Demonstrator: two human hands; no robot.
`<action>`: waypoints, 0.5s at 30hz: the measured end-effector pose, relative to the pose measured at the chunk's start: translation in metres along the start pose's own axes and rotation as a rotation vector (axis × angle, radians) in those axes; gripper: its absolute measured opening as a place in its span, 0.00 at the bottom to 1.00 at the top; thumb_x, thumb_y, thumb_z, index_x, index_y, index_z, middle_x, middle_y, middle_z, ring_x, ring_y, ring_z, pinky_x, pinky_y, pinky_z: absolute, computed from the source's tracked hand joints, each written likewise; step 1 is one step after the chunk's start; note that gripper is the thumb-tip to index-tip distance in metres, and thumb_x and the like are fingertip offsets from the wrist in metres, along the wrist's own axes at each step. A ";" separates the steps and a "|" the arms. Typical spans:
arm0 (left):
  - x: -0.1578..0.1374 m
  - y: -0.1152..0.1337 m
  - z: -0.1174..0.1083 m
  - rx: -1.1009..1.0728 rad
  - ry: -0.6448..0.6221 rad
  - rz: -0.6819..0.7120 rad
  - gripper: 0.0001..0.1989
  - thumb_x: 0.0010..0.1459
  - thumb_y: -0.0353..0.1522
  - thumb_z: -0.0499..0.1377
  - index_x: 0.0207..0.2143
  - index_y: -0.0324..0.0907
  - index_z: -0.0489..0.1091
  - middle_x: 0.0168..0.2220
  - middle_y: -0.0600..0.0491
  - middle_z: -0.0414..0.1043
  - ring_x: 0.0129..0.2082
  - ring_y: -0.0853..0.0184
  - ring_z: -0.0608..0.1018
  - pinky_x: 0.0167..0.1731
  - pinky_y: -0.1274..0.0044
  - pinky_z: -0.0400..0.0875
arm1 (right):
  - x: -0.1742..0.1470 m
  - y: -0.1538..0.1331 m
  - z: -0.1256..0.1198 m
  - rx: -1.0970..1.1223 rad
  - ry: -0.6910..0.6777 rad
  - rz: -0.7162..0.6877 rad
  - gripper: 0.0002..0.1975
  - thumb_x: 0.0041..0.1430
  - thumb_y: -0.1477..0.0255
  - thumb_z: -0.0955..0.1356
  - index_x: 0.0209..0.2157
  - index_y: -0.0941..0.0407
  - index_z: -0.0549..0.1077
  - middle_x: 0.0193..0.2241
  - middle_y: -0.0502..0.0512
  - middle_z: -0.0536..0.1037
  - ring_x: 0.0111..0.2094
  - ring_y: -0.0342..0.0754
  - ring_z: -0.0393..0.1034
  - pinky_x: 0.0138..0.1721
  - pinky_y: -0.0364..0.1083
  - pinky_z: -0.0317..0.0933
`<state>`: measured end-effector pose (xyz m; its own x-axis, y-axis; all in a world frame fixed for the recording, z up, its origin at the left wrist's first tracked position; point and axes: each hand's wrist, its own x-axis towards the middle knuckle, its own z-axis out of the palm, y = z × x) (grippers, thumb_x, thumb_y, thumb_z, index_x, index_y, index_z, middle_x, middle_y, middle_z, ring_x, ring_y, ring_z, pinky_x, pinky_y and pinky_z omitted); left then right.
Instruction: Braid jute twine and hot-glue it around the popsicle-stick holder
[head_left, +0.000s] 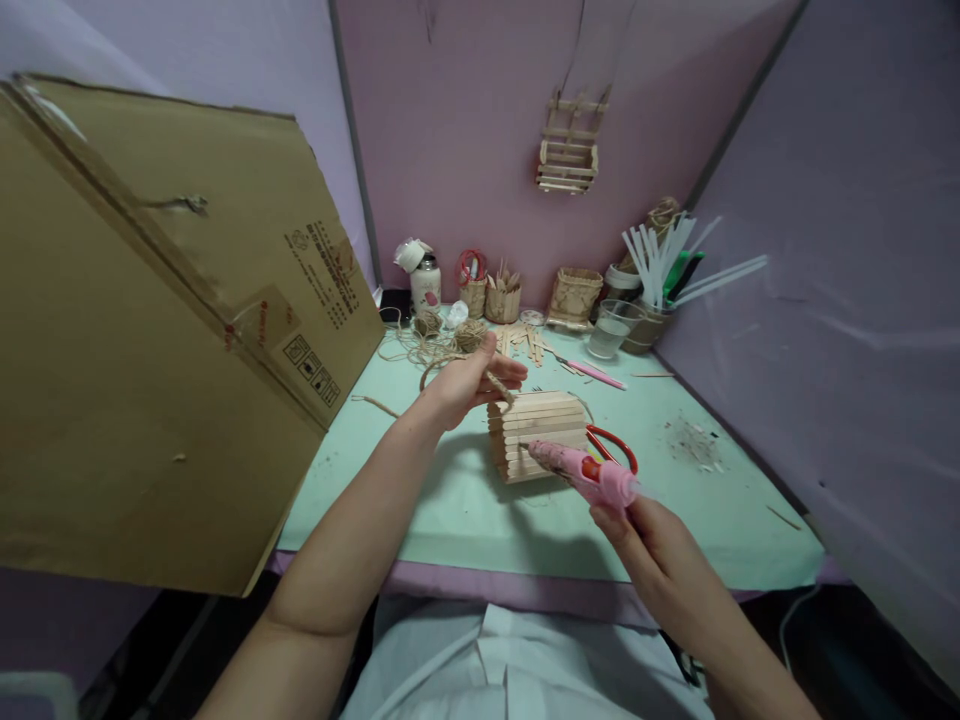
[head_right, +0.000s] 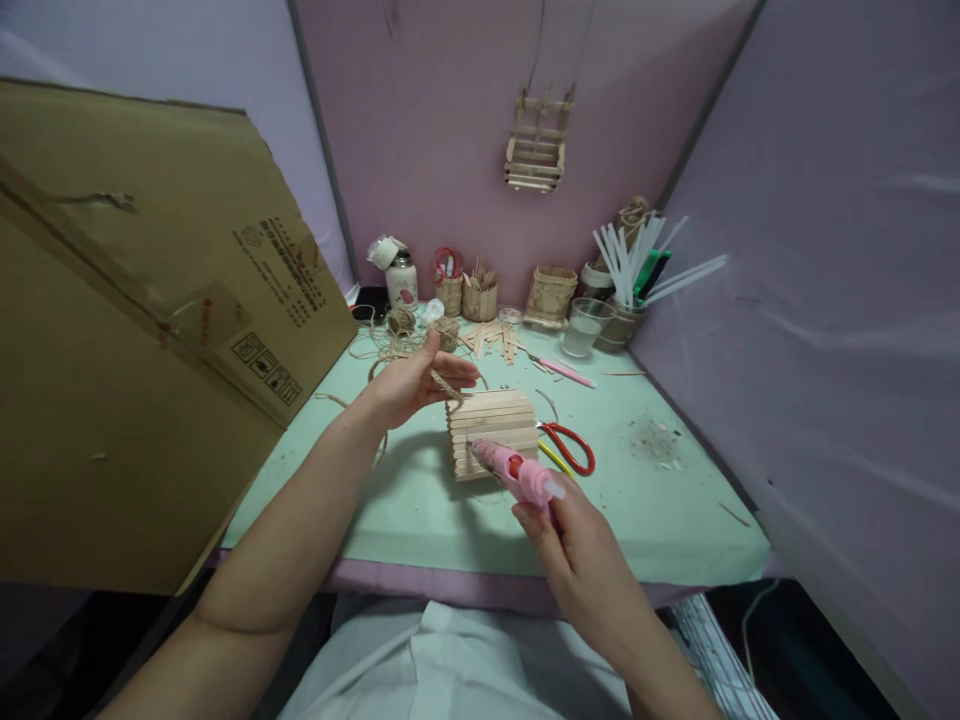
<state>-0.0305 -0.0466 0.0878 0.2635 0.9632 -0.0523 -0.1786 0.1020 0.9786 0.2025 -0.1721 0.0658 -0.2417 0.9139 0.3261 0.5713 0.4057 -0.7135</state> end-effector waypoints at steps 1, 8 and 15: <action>0.000 0.000 0.000 -0.001 0.002 -0.001 0.37 0.50 0.62 0.52 0.34 0.39 0.78 0.43 0.42 0.78 0.46 0.57 0.77 0.49 0.67 0.68 | -0.001 -0.001 -0.001 0.001 -0.022 0.004 0.18 0.63 0.55 0.62 0.30 0.52 0.74 0.21 0.53 0.72 0.32 0.54 0.71 0.36 0.49 0.69; -0.001 0.000 0.002 0.017 0.000 0.019 0.37 0.50 0.62 0.52 0.35 0.38 0.78 0.44 0.41 0.77 0.49 0.56 0.76 0.51 0.67 0.66 | -0.006 0.017 -0.033 -0.117 0.089 0.031 0.19 0.64 0.54 0.59 0.39 0.49 0.75 0.24 0.55 0.74 0.31 0.55 0.71 0.30 0.49 0.66; -0.013 -0.006 0.010 0.192 0.019 0.138 0.34 0.55 0.59 0.50 0.42 0.41 0.77 0.52 0.44 0.74 0.54 0.55 0.72 0.56 0.66 0.62 | 0.015 0.119 -0.059 -0.761 0.176 0.242 0.17 0.60 0.59 0.61 0.30 0.57 0.73 0.26 0.63 0.75 0.29 0.57 0.68 0.31 0.52 0.59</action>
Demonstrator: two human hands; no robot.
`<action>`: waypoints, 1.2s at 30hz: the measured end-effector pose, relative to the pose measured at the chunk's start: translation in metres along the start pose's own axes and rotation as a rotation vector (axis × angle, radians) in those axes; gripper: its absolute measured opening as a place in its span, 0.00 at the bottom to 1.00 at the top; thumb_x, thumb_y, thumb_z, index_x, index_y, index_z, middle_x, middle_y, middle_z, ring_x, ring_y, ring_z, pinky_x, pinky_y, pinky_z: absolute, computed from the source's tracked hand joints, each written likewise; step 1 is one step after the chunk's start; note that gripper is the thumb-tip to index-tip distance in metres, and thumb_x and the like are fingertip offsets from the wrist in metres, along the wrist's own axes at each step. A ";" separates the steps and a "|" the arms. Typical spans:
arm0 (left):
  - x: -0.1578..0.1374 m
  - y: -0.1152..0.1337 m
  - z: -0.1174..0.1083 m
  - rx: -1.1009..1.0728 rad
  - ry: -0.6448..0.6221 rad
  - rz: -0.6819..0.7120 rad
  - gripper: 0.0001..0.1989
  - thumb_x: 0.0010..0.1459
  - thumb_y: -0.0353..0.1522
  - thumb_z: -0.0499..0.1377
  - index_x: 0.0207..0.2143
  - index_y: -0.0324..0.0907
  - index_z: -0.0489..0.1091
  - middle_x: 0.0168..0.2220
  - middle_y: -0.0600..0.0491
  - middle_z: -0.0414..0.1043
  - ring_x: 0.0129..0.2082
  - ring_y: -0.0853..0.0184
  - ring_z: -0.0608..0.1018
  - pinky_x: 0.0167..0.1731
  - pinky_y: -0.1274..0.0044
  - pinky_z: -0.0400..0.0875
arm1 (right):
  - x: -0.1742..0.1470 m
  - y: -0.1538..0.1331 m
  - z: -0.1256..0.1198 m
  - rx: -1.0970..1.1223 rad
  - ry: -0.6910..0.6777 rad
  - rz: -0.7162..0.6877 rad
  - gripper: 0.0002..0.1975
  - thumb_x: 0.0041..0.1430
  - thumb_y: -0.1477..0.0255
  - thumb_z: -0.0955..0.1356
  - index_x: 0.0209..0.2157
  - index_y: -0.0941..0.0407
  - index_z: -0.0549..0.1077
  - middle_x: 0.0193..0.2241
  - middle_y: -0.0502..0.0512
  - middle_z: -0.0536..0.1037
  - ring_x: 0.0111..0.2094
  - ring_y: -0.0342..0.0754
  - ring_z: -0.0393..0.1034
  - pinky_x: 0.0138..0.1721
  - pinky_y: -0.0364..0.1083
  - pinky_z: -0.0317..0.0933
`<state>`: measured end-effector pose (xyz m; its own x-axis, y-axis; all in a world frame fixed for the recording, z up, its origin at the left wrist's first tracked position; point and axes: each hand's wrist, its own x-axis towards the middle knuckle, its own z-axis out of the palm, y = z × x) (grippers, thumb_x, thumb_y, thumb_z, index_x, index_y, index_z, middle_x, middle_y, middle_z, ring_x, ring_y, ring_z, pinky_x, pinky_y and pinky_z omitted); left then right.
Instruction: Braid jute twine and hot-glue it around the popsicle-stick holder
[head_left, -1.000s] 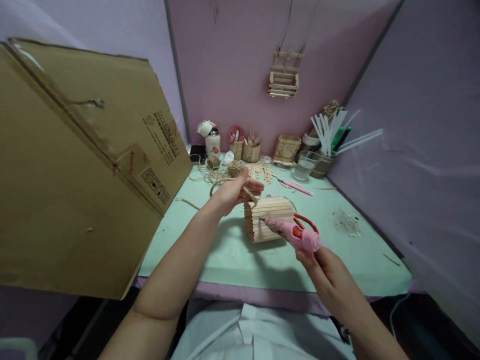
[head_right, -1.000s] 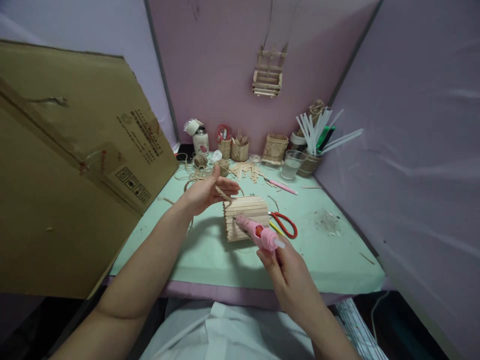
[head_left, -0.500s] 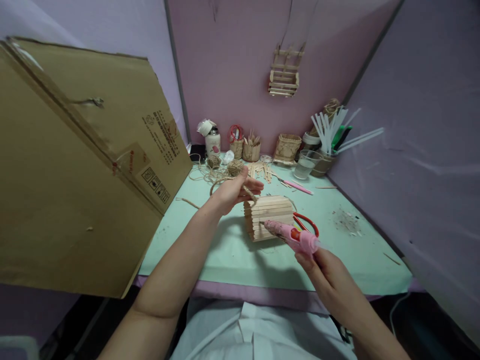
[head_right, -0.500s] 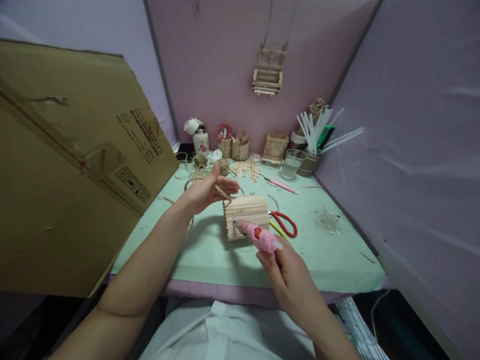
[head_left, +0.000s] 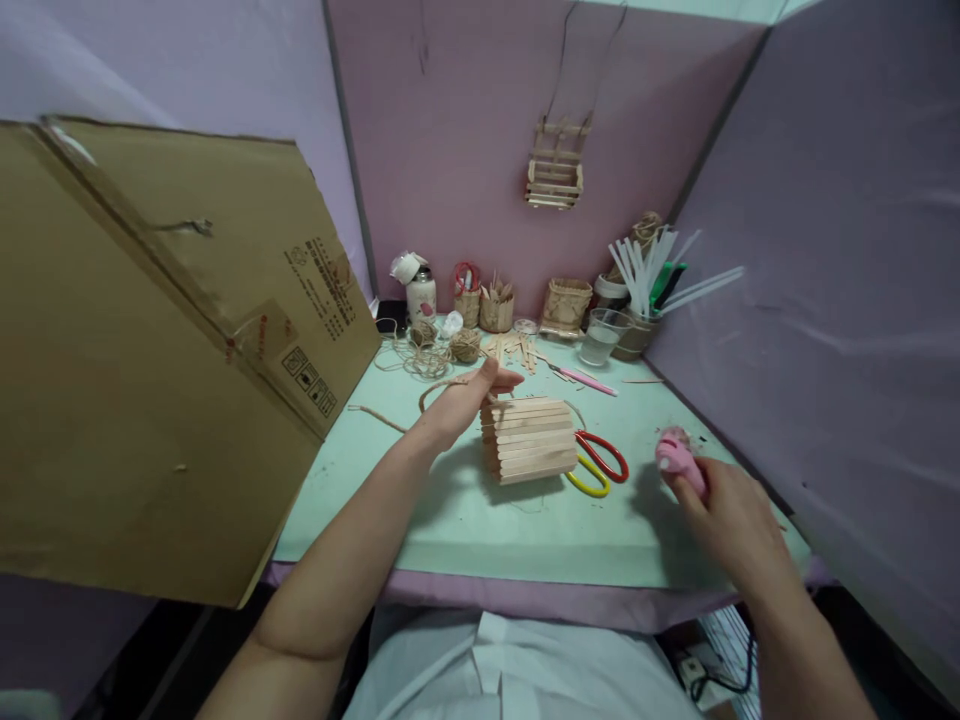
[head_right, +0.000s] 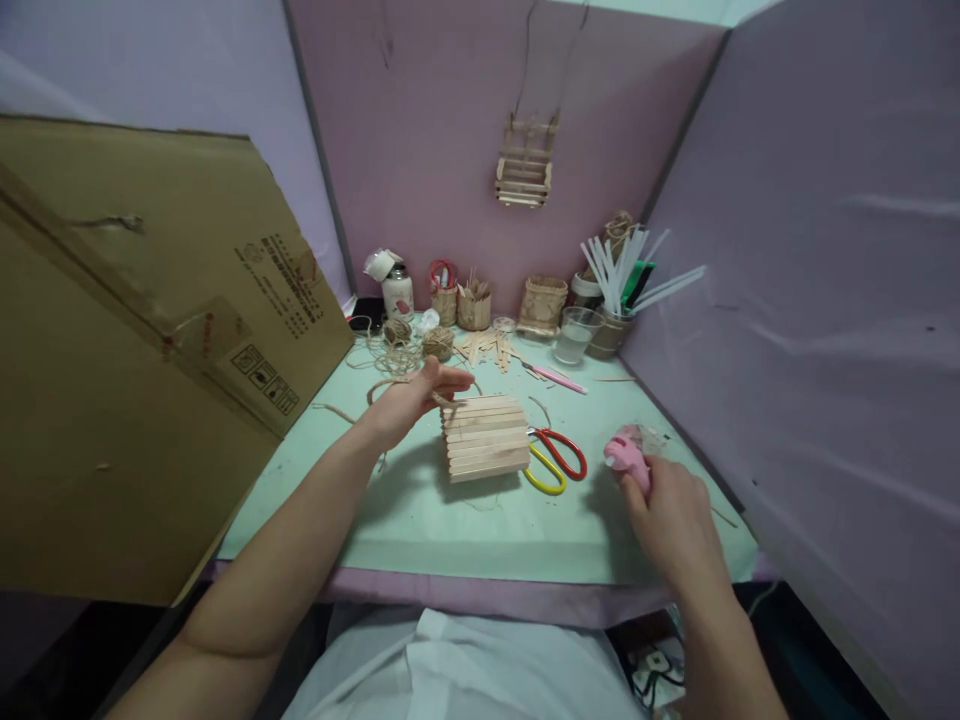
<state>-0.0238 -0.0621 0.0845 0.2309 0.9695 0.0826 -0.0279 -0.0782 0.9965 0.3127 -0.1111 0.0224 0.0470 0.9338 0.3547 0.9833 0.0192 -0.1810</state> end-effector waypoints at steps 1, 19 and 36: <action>-0.002 -0.001 0.000 0.040 0.000 0.016 0.33 0.56 0.59 0.50 0.44 0.42 0.76 0.54 0.45 0.73 0.55 0.56 0.71 0.57 0.66 0.61 | 0.001 0.007 0.010 -0.080 -0.029 0.005 0.17 0.60 0.61 0.60 0.30 0.57 0.73 0.27 0.64 0.75 0.29 0.58 0.69 0.32 0.52 0.59; -0.009 0.000 0.002 0.404 -0.013 0.273 0.33 0.60 0.56 0.44 0.51 0.45 0.72 0.59 0.47 0.65 0.63 0.59 0.62 0.64 0.68 0.52 | 0.042 -0.156 -0.022 0.607 0.023 -0.768 0.17 0.63 0.76 0.63 0.52 0.51 0.70 0.49 0.59 0.74 0.51 0.54 0.65 0.50 0.54 0.63; -0.011 -0.010 -0.004 0.201 -0.102 0.256 0.45 0.52 0.62 0.48 0.65 0.45 0.54 0.65 0.41 0.57 0.65 0.54 0.60 0.61 0.67 0.54 | 0.060 -0.172 0.001 0.987 -0.099 -0.374 0.10 0.60 0.65 0.65 0.32 0.55 0.75 0.29 0.52 0.79 0.30 0.46 0.71 0.34 0.44 0.63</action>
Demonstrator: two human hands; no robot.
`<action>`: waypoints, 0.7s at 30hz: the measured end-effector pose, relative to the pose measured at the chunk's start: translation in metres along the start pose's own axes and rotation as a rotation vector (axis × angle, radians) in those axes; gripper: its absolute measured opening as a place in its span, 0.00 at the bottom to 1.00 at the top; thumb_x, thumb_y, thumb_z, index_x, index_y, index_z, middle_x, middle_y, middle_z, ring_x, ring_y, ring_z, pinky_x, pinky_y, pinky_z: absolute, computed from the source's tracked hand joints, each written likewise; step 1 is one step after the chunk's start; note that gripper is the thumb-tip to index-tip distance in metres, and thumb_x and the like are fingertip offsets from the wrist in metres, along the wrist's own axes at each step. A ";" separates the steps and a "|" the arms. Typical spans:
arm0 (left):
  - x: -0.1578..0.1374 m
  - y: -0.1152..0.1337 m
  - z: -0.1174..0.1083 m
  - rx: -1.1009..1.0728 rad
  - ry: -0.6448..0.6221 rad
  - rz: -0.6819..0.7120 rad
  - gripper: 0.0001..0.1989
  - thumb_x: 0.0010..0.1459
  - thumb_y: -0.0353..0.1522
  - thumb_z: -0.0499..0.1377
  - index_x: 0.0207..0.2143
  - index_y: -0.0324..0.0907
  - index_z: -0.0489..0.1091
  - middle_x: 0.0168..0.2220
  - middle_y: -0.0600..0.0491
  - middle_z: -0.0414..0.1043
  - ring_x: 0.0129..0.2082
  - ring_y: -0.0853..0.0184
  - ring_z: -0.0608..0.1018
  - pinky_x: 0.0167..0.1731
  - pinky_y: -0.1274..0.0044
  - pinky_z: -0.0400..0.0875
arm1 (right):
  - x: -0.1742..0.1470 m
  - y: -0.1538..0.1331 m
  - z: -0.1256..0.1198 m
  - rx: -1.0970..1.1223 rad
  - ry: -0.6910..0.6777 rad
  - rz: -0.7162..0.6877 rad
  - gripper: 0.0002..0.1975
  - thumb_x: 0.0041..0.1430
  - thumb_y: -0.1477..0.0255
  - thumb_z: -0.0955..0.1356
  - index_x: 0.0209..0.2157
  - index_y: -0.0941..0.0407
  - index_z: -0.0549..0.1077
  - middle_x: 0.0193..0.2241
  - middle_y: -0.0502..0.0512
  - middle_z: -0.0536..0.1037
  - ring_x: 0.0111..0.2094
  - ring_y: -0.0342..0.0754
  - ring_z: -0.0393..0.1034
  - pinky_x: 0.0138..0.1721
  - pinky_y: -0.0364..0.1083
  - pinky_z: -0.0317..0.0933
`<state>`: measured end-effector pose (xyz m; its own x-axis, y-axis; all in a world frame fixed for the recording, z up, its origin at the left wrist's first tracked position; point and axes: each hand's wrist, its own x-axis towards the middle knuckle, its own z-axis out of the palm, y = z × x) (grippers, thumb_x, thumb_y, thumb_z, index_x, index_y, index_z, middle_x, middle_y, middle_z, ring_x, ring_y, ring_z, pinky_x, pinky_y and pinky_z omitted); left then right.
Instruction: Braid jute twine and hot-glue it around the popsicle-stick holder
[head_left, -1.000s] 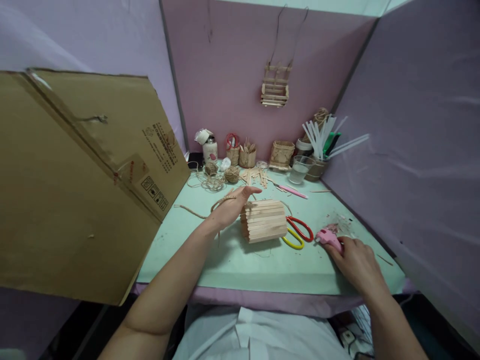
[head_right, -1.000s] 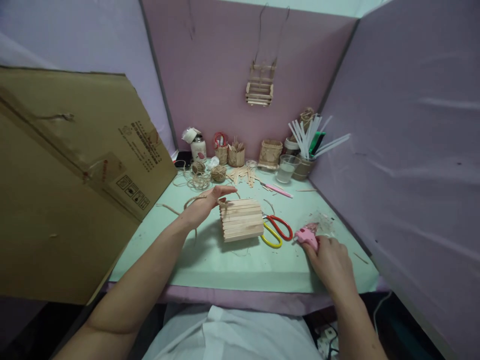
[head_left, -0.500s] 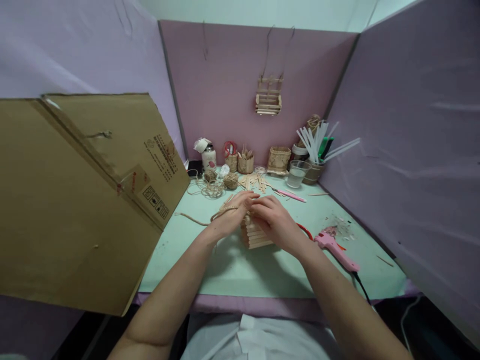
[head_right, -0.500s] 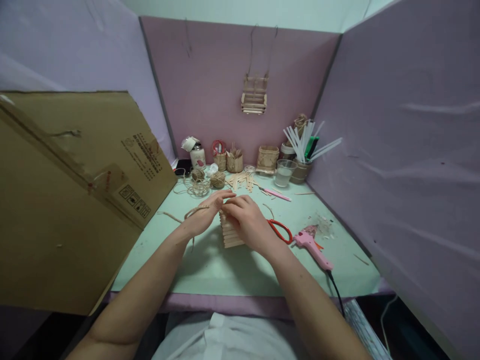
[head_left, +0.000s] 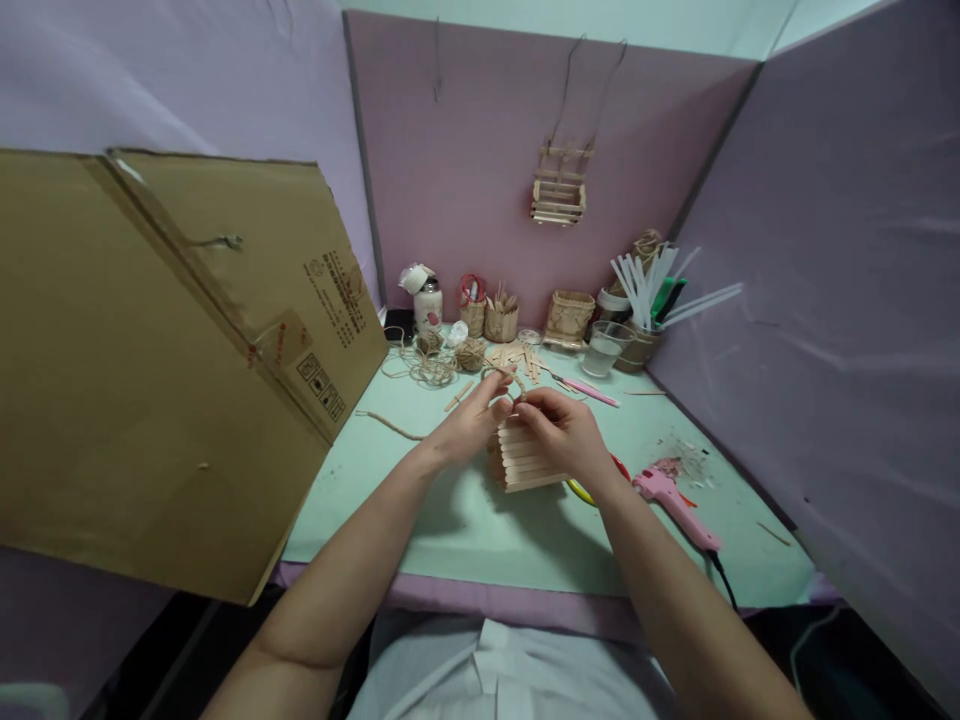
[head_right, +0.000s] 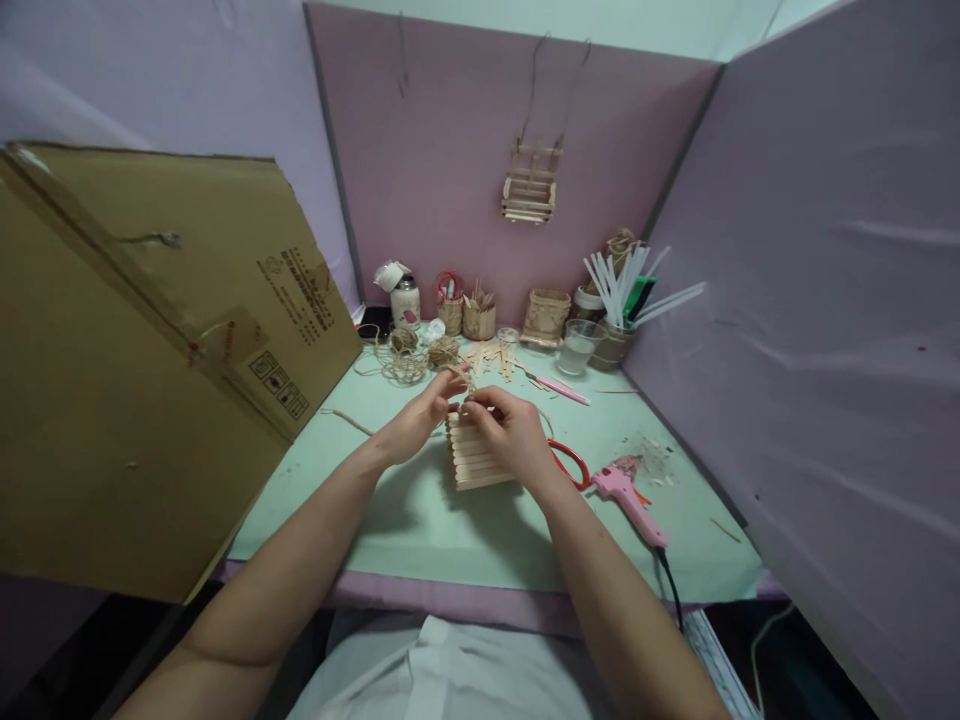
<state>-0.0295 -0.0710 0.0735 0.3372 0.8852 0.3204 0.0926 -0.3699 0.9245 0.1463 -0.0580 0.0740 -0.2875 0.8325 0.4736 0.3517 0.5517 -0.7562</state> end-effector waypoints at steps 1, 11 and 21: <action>0.000 0.000 0.000 -0.008 -0.003 -0.005 0.46 0.52 0.62 0.48 0.66 0.46 0.52 0.65 0.41 0.55 0.65 0.54 0.60 0.61 0.67 0.55 | -0.001 0.000 -0.001 0.000 0.001 -0.002 0.10 0.60 0.65 0.65 0.32 0.55 0.75 0.30 0.52 0.79 0.30 0.46 0.72 0.35 0.44 0.63; 0.001 0.000 0.000 -0.031 0.013 -0.006 0.44 0.53 0.61 0.48 0.66 0.48 0.54 0.67 0.43 0.52 0.65 0.52 0.59 0.61 0.64 0.54 | -0.015 0.008 0.000 0.029 0.028 -0.014 0.08 0.59 0.66 0.68 0.34 0.54 0.78 0.35 0.55 0.82 0.37 0.49 0.75 0.42 0.47 0.66; 0.003 -0.007 0.000 0.008 0.008 0.018 0.45 0.54 0.60 0.46 0.67 0.44 0.51 0.68 0.41 0.50 0.65 0.51 0.59 0.63 0.62 0.52 | -0.021 0.008 0.007 -0.156 0.132 -0.172 0.05 0.60 0.68 0.69 0.33 0.51 0.78 0.33 0.51 0.82 0.37 0.51 0.74 0.45 0.52 0.60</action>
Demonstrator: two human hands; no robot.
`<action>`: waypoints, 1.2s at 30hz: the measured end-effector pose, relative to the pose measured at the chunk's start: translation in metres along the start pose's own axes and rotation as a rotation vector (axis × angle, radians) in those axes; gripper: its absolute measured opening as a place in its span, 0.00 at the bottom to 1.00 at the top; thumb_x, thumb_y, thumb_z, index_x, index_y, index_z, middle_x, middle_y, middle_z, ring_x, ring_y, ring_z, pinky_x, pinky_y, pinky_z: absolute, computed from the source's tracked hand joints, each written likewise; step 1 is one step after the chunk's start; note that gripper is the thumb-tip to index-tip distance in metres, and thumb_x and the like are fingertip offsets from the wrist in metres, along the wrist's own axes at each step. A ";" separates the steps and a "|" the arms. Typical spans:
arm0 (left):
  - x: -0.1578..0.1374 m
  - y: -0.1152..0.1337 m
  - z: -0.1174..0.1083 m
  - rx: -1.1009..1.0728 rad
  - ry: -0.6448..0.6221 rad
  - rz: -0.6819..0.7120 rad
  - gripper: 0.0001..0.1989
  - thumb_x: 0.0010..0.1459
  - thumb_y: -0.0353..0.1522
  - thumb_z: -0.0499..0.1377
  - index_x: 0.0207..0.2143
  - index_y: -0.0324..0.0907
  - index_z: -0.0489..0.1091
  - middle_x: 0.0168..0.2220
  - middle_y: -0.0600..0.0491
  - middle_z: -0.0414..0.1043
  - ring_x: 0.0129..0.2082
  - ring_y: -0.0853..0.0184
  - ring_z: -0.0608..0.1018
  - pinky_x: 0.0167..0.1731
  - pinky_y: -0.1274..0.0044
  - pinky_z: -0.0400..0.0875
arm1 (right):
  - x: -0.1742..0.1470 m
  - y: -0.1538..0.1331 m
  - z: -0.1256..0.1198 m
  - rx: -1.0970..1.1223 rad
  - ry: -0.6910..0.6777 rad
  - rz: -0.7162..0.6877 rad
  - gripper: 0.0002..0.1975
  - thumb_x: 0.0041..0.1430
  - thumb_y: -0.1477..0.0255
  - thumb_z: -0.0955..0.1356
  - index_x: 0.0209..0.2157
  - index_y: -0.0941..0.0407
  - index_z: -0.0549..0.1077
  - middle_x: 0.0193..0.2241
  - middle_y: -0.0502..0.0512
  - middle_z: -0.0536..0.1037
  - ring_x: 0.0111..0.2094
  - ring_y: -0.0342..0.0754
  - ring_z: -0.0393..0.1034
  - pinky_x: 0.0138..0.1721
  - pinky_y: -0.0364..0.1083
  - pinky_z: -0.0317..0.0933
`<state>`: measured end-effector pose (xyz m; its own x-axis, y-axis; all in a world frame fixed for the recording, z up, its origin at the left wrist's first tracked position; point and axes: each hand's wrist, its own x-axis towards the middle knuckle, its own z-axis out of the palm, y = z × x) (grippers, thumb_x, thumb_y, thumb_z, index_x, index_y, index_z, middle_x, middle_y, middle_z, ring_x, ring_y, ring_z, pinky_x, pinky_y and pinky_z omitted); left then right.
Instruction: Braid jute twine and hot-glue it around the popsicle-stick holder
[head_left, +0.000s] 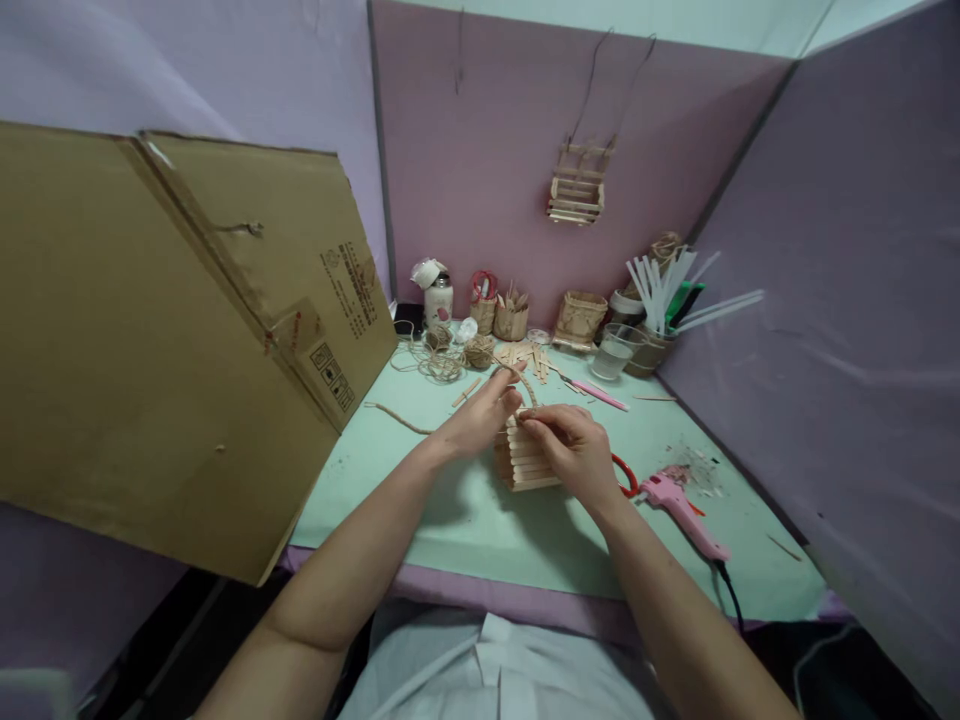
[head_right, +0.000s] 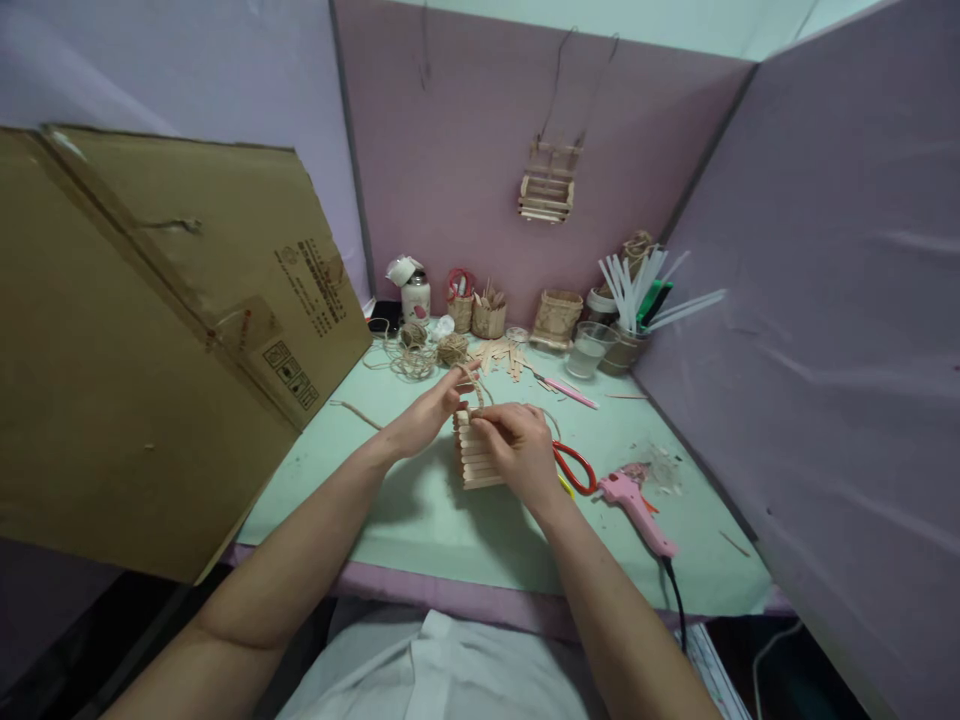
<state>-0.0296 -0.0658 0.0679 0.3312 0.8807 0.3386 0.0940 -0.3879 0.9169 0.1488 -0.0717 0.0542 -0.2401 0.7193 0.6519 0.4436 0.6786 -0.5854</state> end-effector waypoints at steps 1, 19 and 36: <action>0.000 0.000 0.000 0.004 0.003 0.003 0.45 0.54 0.60 0.46 0.67 0.44 0.51 0.68 0.41 0.50 0.66 0.51 0.58 0.63 0.62 0.52 | -0.001 0.001 0.000 -0.012 0.001 -0.024 0.05 0.60 0.69 0.68 0.33 0.50 0.78 0.34 0.51 0.82 0.38 0.51 0.74 0.46 0.53 0.60; -0.006 0.009 -0.002 0.294 -0.011 0.213 0.40 0.58 0.57 0.46 0.67 0.45 0.52 0.66 0.42 0.54 0.66 0.54 0.58 0.63 0.66 0.51 | -0.015 0.004 0.001 -0.287 -0.031 -0.333 0.06 0.64 0.73 0.66 0.39 0.51 0.76 0.42 0.51 0.82 0.52 0.53 0.71 0.51 0.56 0.49; -0.049 -0.016 0.028 -0.640 0.580 -0.406 0.09 0.59 0.34 0.58 0.31 0.37 0.74 0.35 0.47 0.76 0.36 0.67 0.78 0.42 0.76 0.72 | -0.013 0.006 0.001 -0.320 -0.089 -0.389 0.11 0.64 0.73 0.65 0.47 0.51 0.72 0.50 0.53 0.78 0.58 0.54 0.65 0.54 0.56 0.51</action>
<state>-0.0215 -0.1101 0.0308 -0.1472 0.9796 -0.1368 -0.4891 0.0481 0.8709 0.1540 -0.0769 0.0420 -0.5063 0.4414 0.7408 0.5454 0.8293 -0.1213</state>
